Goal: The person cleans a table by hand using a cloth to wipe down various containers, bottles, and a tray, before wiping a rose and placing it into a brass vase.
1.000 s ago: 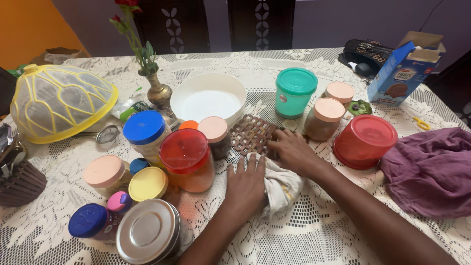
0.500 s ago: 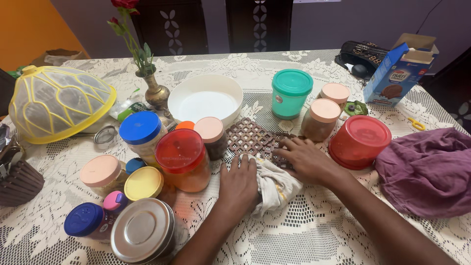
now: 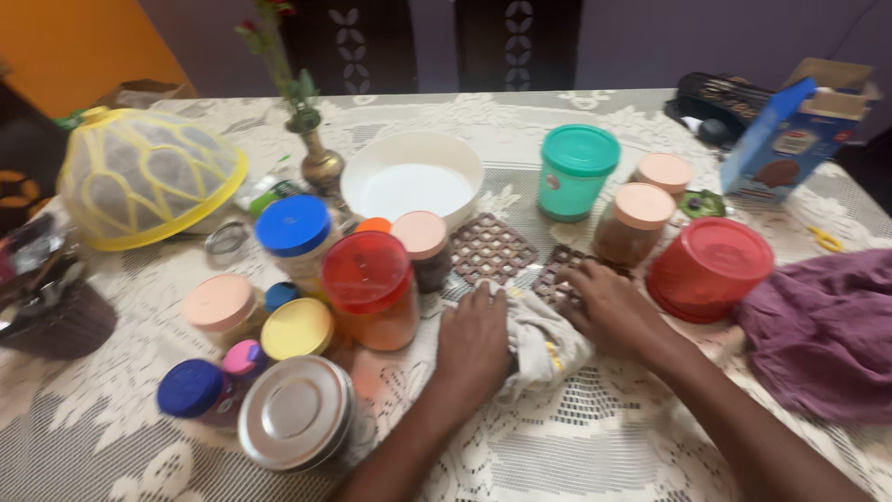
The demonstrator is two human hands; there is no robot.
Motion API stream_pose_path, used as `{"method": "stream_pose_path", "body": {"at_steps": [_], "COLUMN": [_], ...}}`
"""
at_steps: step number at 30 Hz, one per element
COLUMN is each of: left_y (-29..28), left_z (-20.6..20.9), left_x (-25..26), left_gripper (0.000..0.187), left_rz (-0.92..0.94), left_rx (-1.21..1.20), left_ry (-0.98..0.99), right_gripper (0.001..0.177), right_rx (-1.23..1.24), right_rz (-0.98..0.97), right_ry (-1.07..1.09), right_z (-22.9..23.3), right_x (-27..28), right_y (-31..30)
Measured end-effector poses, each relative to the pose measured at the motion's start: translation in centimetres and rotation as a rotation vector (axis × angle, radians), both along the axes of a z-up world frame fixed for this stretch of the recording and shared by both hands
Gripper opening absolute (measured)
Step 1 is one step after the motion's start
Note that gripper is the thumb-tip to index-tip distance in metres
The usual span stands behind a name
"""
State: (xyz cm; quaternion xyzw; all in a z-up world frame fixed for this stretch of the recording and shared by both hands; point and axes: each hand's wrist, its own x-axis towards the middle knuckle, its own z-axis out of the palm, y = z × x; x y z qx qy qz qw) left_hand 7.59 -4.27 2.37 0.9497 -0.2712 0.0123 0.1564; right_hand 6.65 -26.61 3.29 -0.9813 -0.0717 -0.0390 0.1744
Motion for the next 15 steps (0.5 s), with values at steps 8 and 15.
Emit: {"method": "stream_pose_path", "body": {"at_steps": [8, 15], "left_y": [2.8, 7.8], "left_z": [0.0, 3.0], "left_x": [-4.4, -9.4], "left_gripper": [0.074, 0.048], "left_rz": [0.020, -0.071], "left_rx": [-0.524, -0.579], "left_ry": [-0.154, -0.147], "right_gripper": [0.072, 0.070], "right_rx": [0.008, 0.108], "right_rz": [0.298, 0.252], "right_ry": [0.182, 0.156], "right_z": [1.4, 5.3], "right_x": [-1.8, -1.2], "right_y": [5.2, 7.9]}}
